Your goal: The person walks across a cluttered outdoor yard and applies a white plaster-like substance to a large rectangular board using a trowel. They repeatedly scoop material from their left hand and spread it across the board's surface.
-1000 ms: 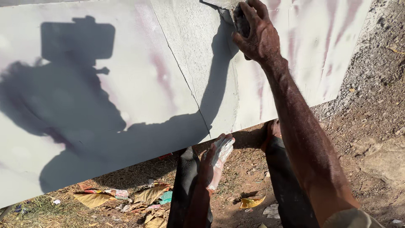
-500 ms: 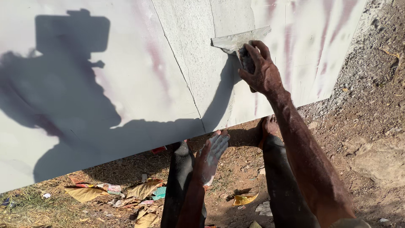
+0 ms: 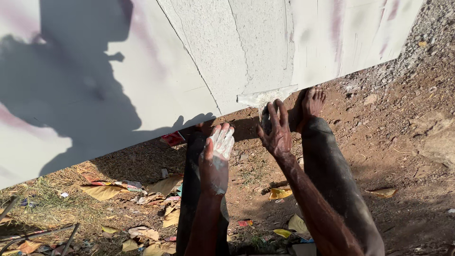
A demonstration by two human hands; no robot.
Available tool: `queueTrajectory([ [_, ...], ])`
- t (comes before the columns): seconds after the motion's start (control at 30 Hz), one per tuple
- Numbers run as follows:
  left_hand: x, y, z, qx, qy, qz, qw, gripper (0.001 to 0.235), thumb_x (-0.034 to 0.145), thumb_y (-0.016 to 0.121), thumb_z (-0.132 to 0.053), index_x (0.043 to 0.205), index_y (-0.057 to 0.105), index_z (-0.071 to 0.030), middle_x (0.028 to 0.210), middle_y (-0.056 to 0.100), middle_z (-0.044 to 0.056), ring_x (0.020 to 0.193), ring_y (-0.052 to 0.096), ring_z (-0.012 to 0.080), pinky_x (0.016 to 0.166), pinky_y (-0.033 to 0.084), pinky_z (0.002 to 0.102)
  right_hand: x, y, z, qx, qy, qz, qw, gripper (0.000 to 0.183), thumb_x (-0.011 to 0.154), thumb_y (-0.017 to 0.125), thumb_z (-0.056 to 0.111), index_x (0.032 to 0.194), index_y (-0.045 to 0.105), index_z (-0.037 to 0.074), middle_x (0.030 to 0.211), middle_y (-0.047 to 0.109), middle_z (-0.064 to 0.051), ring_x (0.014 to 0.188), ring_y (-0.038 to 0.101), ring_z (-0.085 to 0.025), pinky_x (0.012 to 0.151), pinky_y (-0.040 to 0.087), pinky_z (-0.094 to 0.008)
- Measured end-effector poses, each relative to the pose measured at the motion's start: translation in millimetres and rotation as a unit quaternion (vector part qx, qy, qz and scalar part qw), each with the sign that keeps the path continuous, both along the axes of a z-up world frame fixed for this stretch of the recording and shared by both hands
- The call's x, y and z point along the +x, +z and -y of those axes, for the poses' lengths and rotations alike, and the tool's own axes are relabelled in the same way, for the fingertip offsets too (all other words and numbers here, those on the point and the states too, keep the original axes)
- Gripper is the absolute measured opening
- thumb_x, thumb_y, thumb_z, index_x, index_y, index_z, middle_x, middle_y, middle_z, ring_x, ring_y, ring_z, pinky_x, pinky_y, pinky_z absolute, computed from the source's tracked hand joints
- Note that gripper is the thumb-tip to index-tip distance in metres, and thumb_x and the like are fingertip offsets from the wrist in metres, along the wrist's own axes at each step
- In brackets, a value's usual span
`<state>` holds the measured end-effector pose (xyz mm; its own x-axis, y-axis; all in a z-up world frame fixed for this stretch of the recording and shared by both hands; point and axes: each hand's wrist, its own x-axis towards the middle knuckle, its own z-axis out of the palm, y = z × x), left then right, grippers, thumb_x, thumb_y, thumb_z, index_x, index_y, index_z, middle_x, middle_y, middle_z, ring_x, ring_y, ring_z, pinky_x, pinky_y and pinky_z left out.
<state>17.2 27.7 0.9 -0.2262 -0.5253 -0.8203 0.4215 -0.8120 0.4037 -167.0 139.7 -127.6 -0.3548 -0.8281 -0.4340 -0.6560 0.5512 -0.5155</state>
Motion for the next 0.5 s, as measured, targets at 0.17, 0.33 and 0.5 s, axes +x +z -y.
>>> queueTrajectory([
  [0.17, 9, -20, -11, 0.012, 0.050, 0.038, 0.998, 0.089, 0.100, 0.052, -0.051, 0.160, 0.019, 0.005, 0.167, 0.030, 0.027, 0.157, 0.030, 0.0351, 0.129, 0.018, 0.046, 33, 2, -15, -0.055, -0.006, 0.005, 0.998, 0.085, 0.089, 0.078, 0.026, 0.161, 0.035, 0.012, 0.165, 0.027, -0.021, 0.150, 0.039, -0.043, 0.109, 0.056, -0.054],
  [0.33, 3, -57, -38, 0.051, 0.085, 0.008, 0.995, 0.095, 0.095, 0.056, -0.055, 0.161, 0.018, 0.001, 0.168, 0.028, 0.022, 0.155, 0.029, 0.0325, 0.129, 0.018, 0.046, 3, 76, -16, -0.076, 0.013, 0.142, 0.987, 0.082, 0.087, 0.074, 0.020, 0.159, 0.036, 0.013, 0.165, 0.033, -0.018, 0.149, 0.043, -0.038, 0.113, 0.053, -0.053],
  [0.5, -16, -97, -54, 0.144, 0.178, -0.176, 0.957, 0.104, 0.092, 0.049, -0.071, 0.161, 0.018, 0.000, 0.168, 0.025, 0.022, 0.152, 0.026, 0.0386, 0.126, 0.021, 0.052, 28, 164, 2, -0.112, 0.048, 0.261, 0.958, 0.080, 0.078, 0.074, 0.010, 0.153, 0.047, 0.015, 0.162, 0.038, -0.016, 0.147, 0.045, -0.038, 0.111, 0.054, -0.050],
])
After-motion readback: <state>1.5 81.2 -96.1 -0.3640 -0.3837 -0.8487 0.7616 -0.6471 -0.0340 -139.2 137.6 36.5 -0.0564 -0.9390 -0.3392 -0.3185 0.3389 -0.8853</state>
